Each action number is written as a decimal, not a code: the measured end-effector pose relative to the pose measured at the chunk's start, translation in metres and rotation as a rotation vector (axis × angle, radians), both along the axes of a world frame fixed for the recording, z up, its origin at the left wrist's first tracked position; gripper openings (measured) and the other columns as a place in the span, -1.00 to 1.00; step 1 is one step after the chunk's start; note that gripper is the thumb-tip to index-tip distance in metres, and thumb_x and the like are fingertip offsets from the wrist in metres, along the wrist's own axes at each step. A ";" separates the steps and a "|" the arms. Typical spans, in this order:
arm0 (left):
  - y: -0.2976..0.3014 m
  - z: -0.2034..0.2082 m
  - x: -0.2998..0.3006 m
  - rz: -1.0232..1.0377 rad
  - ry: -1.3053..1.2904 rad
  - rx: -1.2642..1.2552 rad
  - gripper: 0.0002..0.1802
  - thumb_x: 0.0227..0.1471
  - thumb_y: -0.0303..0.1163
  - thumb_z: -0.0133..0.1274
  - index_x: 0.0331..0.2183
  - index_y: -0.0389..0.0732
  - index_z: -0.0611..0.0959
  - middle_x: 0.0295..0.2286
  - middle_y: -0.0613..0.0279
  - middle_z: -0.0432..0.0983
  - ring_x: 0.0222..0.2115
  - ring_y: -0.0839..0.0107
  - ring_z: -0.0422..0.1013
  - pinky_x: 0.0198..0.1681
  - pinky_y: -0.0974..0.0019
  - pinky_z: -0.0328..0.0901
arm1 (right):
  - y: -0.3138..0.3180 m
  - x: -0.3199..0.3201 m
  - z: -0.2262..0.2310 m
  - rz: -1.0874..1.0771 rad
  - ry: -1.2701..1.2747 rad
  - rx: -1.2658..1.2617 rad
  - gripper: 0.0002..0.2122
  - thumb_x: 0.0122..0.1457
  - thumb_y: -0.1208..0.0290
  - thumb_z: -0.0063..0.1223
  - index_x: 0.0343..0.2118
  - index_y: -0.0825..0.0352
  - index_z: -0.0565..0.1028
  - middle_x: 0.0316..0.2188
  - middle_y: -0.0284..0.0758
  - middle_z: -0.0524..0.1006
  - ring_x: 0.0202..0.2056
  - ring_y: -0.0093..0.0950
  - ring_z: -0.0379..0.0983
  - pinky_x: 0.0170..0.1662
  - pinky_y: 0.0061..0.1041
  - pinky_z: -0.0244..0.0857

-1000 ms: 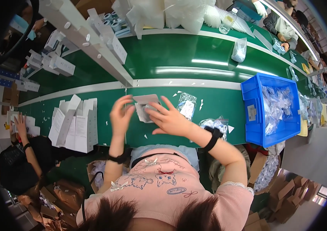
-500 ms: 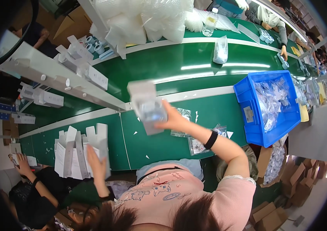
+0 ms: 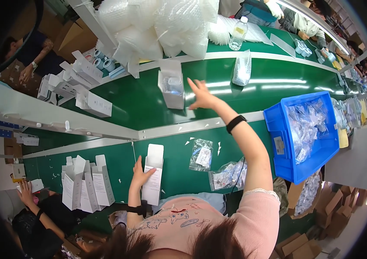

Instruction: The person packs items by hand, placing a small plastic bag and a bubble-wrapped item into a white box. They then slide the box into a white sleeve and set the completed unit onto the green workbench.

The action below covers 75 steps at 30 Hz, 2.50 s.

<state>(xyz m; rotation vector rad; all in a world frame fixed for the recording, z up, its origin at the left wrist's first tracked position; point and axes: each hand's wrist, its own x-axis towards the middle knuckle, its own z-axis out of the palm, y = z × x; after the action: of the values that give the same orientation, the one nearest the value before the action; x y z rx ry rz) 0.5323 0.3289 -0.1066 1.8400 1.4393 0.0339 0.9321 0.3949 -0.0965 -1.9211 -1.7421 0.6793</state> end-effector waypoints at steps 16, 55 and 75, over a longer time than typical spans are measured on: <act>0.009 0.074 0.056 0.049 -0.570 0.081 0.04 -0.38 -0.35 0.23 0.11 -0.06 -0.01 0.00 -0.01 0.04 0.01 0.14 0.07 0.01 0.19 0.06 | -0.042 0.085 0.003 0.037 -0.452 -0.812 -0.28 -0.34 0.34 0.23 0.02 -0.07 0.22 0.00 0.01 0.14 -0.07 0.05 0.17 -0.09 -0.24 0.21; -0.067 0.011 0.050 0.093 -0.848 0.463 -0.20 -0.49 -0.41 0.34 -0.26 -0.17 0.11 -0.01 -0.21 0.01 -0.06 0.07 0.17 -0.06 0.16 0.15 | -0.142 -0.176 0.100 0.283 0.591 0.788 -0.44 -0.29 0.65 0.21 -0.18 0.11 0.23 -0.08 -0.12 0.25 -0.06 -0.25 0.22 -0.03 -0.29 0.12; -0.043 0.065 0.039 -0.108 -0.721 0.580 -0.40 -0.42 -0.34 0.27 -0.28 -0.23 0.33 -0.06 -0.15 0.09 -0.09 0.05 0.20 -0.10 0.25 0.16 | -0.186 -0.118 -0.015 -0.437 -0.198 -0.054 -0.68 -0.20 0.43 0.17 -0.31 0.36 0.42 -0.19 -0.16 0.33 -0.12 -0.19 0.23 -0.08 -0.32 0.17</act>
<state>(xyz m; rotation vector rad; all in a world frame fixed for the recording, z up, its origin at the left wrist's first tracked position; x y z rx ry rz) 0.5711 0.2859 -0.0411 2.0297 0.8530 1.0435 0.8142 0.2093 -0.1117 -2.3682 -1.3434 0.3881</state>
